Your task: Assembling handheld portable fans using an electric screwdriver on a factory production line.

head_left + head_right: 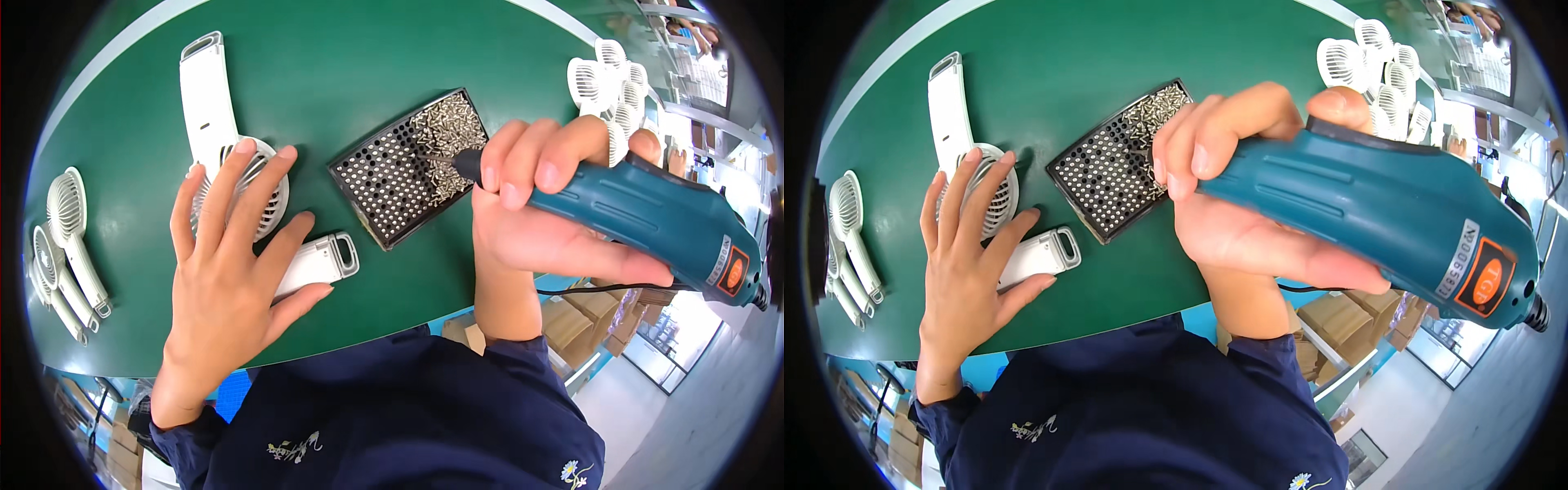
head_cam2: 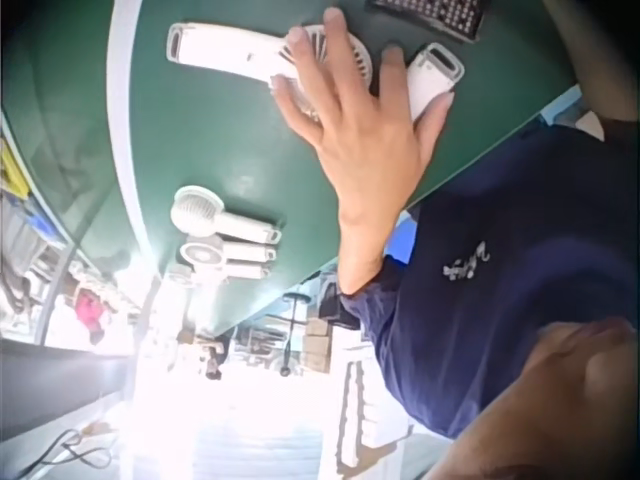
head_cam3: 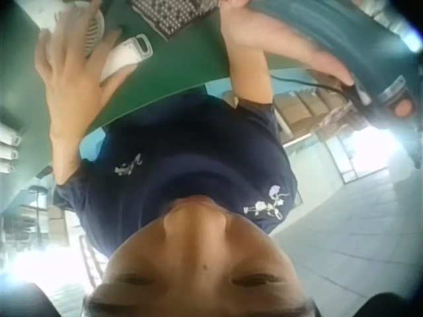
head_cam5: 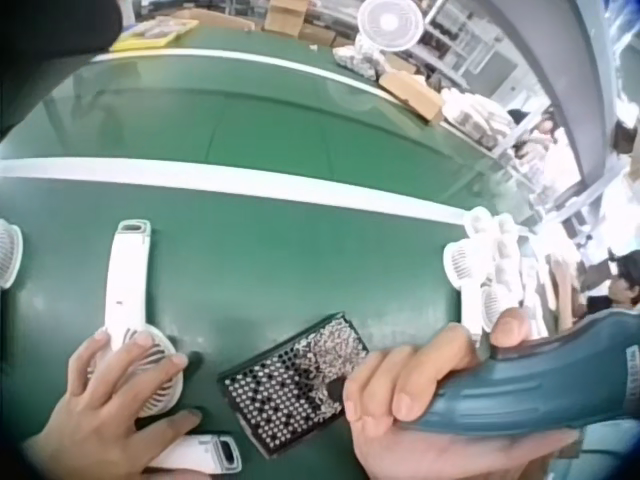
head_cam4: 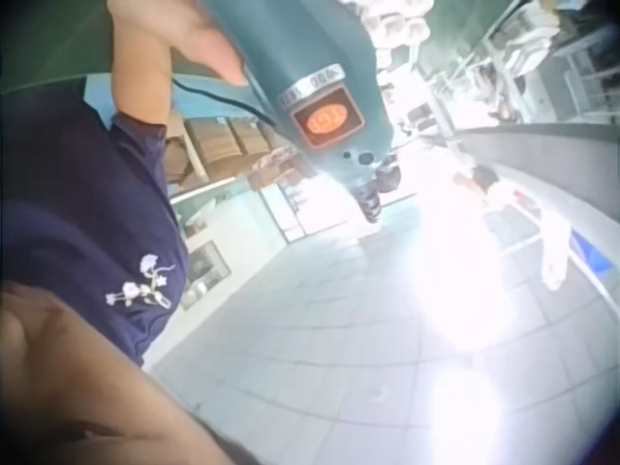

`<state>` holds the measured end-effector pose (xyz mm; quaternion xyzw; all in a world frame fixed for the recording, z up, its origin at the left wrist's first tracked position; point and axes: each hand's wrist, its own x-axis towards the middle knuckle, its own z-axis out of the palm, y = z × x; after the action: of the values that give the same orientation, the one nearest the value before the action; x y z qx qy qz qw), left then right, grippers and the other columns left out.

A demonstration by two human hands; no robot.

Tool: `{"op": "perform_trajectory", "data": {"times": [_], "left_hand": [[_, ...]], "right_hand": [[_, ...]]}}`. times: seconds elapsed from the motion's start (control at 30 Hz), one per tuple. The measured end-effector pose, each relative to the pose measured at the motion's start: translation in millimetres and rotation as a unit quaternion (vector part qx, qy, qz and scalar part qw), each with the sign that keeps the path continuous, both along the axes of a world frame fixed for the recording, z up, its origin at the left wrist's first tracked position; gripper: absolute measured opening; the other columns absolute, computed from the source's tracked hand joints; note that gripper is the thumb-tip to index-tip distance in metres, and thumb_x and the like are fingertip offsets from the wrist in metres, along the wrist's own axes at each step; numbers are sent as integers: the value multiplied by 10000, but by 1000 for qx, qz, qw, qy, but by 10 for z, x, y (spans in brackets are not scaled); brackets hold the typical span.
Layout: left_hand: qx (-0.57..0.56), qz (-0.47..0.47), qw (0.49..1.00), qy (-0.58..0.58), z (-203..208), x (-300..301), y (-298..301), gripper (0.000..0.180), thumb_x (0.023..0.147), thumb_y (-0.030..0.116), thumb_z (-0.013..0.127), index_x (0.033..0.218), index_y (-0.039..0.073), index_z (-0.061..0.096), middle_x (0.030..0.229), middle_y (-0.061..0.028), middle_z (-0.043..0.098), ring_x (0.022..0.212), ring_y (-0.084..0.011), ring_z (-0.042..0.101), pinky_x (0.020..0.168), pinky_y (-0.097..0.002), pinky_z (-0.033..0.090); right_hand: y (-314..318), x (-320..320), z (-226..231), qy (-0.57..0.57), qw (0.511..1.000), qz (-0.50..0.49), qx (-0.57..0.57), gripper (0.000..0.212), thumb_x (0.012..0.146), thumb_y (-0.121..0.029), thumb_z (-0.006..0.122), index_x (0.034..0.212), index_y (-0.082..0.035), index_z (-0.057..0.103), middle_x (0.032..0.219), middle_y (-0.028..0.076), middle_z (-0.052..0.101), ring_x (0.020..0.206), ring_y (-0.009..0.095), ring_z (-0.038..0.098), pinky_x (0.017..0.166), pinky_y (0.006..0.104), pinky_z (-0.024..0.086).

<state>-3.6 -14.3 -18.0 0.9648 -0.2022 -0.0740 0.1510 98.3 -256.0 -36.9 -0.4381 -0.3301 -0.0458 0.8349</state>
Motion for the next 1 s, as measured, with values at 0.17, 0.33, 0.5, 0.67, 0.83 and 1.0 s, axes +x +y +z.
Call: {"op": "perform_trajectory", "data": {"times": [0.17,0.33,0.5,0.67,0.83,1.0], "left_hand": [[-3,6,1000,-2,1,7,-37,489,772,481,684,988,42,684,1458,-156,452,1413,-396,316,1129,-581,221],[2,30,999,-13,-2,2,-93,476,794,483,669,976,43,681,1456,-142,458,1415,-391,315,1138,-568,212],[-1,33,999,-20,-11,10,-138,467,803,473,668,998,49,677,1458,-136,457,1417,-387,309,1140,-568,206],[-5,35,999,-25,-23,4,-149,468,803,468,671,1015,51,674,1460,-133,456,1418,-386,306,1141,-568,202],[-10,33,999,-25,-31,10,-157,465,794,452,681,1027,49,668,1462,-131,455,1414,-385,313,1140,-571,197],[-12,31,999,-24,-31,16,-154,459,793,441,686,1034,50,662,1461,-130,457,1410,-382,319,1138,-574,197]], "right_hand": [[17,13,-21,17,1000,-7,3,925,783,-888,359,1357,-163,394,848,92,541,534,199,499,480,367,421],[46,14,-18,25,999,-33,7,953,760,-917,313,1343,-171,424,817,82,544,517,186,489,443,356,403],[66,17,0,24,999,-39,1,962,757,-923,286,1337,-170,436,802,78,544,501,179,481,426,350,398],[67,40,7,25,999,-43,3,970,747,-931,275,1326,-172,443,789,77,545,498,179,485,427,346,405],[62,79,-18,16,999,-27,-8,1001,712,-957,262,1309,-178,457,764,82,541,472,180,480,420,338,404],[111,107,-33,1,1000,-13,-28,1038,669,-979,261,1313,-190,462,756,89,548,466,181,480,420,341,410]]}}
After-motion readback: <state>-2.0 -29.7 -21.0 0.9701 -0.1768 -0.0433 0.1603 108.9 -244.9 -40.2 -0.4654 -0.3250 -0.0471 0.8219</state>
